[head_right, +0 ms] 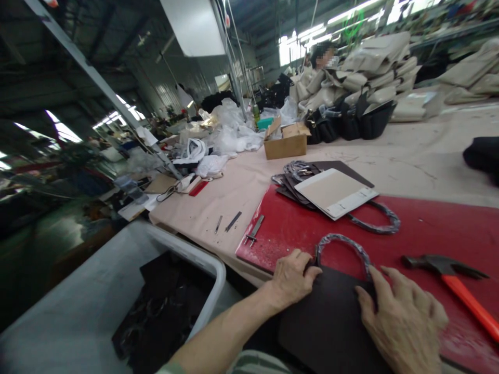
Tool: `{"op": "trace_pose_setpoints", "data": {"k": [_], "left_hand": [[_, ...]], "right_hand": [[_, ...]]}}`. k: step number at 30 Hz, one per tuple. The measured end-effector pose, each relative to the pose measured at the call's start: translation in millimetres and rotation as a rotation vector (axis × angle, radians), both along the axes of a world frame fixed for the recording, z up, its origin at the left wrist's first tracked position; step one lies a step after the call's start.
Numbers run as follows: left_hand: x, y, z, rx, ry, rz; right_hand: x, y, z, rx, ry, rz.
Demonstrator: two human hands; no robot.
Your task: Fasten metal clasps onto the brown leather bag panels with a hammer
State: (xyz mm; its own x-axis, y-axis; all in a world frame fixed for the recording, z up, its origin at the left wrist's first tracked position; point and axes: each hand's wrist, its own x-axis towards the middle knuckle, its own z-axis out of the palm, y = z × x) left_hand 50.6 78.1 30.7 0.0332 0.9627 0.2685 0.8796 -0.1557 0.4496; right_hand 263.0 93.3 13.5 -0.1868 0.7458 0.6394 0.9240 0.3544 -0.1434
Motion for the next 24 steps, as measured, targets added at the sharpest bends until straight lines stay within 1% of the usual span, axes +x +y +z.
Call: {"op": "trace_pose_setpoints", "data": {"k": [2,3,5,6,7,9,11,13,15,17,20,24], "left_hand": [[-17.0,-1.4,10.5,0.042,-0.03,0.028],[-30.7,-1.0,16.6,0.069,-0.038,0.052],[-68.6,2.7,29.1,0.097,-0.034,0.147],[-91.8,6.0,34.9,0.081,-0.019,0.228],[-116.6,10.2,39.8,0.042,0.009,0.323],[-166.5,19.8,46.6,-0.121,0.088,0.562],[-209.0,29.4,48.8,-0.214,0.115,0.634],[-237.8,37.6,47.2,-0.304,0.115,0.651],[-251.4,44.1,44.1,-0.373,0.093,0.638],[-253.5,48.6,41.6,-0.395,0.051,0.617],[-249.0,50.6,41.6,-0.357,-0.035,0.607],[-250.3,42.7,46.0,-0.291,-0.164,0.621]], "right_hand": [[-9.7,-3.8,2.8,0.012,-0.043,0.082],[-12.7,-4.7,1.8,0.01,-0.065,0.119],[-15.4,-4.9,-3.3,-0.009,-0.101,0.158],[-15.4,-4.7,-6.4,-0.02,-0.112,0.156],[-14.9,-4.5,-9.1,-0.03,-0.118,0.146],[-13.4,-4.2,-12.8,-0.044,-0.119,0.131],[-12.1,-3.8,-14.4,-0.058,-0.11,0.133],[-11.4,-3.2,-15.4,-0.07,-0.099,0.141],[-11.0,-2.5,-17.1,-0.071,-0.09,0.142],[-10.4,-1.9,-19.7,-0.069,-0.087,0.142],[-9.0,-1.3,-22.9,-0.078,-0.095,0.148],[-8.5,-1.4,-22.0,-0.085,-0.122,0.149]]}}
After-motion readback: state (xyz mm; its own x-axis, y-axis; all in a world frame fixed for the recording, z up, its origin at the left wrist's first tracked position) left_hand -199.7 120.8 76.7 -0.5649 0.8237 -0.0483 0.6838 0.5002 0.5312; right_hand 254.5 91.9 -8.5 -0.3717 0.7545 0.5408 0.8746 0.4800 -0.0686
